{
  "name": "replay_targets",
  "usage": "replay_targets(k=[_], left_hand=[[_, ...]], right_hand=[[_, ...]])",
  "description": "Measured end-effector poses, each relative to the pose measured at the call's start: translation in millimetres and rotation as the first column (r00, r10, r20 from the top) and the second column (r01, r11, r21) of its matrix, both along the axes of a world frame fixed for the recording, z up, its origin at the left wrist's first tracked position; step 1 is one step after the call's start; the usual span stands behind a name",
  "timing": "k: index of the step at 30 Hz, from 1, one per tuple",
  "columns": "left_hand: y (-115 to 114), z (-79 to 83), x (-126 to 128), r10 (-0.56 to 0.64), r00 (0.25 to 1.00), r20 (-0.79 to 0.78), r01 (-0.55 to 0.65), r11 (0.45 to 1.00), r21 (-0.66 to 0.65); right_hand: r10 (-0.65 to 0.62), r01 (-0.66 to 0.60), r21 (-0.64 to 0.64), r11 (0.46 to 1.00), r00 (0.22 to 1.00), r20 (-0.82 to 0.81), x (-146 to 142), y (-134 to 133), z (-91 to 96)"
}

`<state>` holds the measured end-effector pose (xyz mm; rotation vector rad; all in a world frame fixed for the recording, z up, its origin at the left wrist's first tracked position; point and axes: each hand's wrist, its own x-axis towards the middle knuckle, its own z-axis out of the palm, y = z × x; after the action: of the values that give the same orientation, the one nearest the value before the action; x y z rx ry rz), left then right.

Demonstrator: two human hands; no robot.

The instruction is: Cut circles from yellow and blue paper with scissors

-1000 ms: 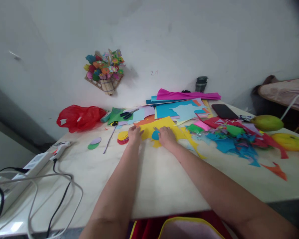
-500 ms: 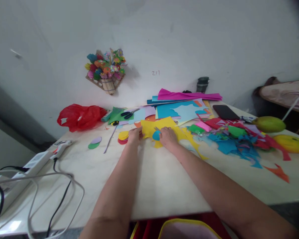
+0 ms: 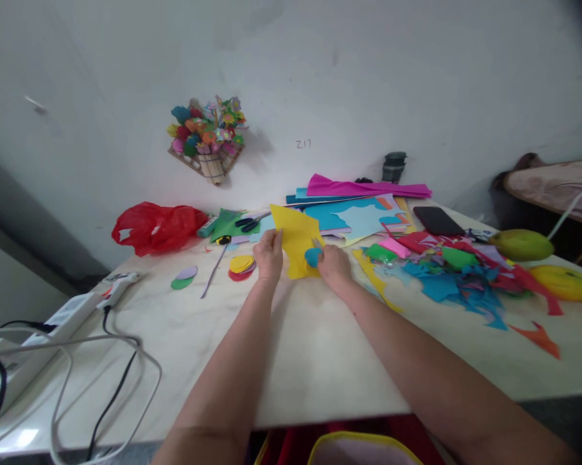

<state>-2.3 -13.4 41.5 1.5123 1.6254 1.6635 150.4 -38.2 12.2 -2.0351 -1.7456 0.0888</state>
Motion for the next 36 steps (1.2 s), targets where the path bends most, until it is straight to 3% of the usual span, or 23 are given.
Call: replay_targets(k=[3,6,9,12,14,16,20,23,24,26,29,34,36], left_hand=[[1,4.9,-1,0.013,1.0,0.0,-0.012,0.968,0.252],[7,11.8,-5,-0.041,0.986,0.16,-0.03,0.908,0.418],[12,19.9,-9,-0.104,0.914,0.392,-0.083,0.898,0.432],[13,20.4,-12,-0.141,0.785,0.603,-0.077,0.944,0.321],[12,15.0,-13,-0.132,0.687,0.714,-0.035,0.976,0.214],[12,7.4,-14,-0.116,0.609,0.785,0.02,0.991,0.132],[11,-5.8,-16,-0.069,0.526,0.847,0.074,0.997,0.036],[10,-11.9,-15,-0.044,0.5,0.865,0.106,0.994,-0.011],[9,-13.4,-14,-0.038,0.492,0.87,0.117,0.993,-0.023],[8,-15.9,-11,-0.041,0.485,0.873,0.152,0.988,-0.038],[7,-19.0,-5,-0.073,0.469,0.88,0.218,0.975,-0.035],[8,-22.3,-5,-0.146,0.404,0.903,0.32,0.947,0.01],[9,-22.0,-7,-0.183,0.353,0.918,0.362,0.931,0.047]], right_hand=[[-0.022,0.022,0.007,1.0,0.999,-0.035,3,1,-1.2],[-0.031,0.032,0.027,0.999,0.998,-0.059,4,2,-2.8],[-0.044,0.056,0.077,0.995,0.989,-0.144,6,6,-6.3],[-0.08,0.164,0.167,0.972,0.903,-0.422,13,15,-10.8],[-0.03,0.262,0.223,0.939,0.708,-0.705,19,22,-13.0],[0.073,0.381,0.238,0.893,0.4,-0.914,26,28,-13.6],[0.127,0.442,0.192,0.877,0.172,-0.977,39,34,-9.0],[0.198,0.385,0.114,0.916,-0.184,-0.963,51,34,-3.1],[0.197,0.381,0.101,0.919,-0.223,-0.955,55,33,-1.4],[0.182,0.376,0.075,0.924,-0.258,-0.949,63,31,0.8],[0.119,0.281,0.046,0.959,-0.248,-0.961,70,30,0.5],[0.048,0.13,0.041,0.991,-0.052,-0.997,65,32,-6.0],[0.057,0.105,0.056,0.993,-0.011,-0.998,62,32,-7.6]])
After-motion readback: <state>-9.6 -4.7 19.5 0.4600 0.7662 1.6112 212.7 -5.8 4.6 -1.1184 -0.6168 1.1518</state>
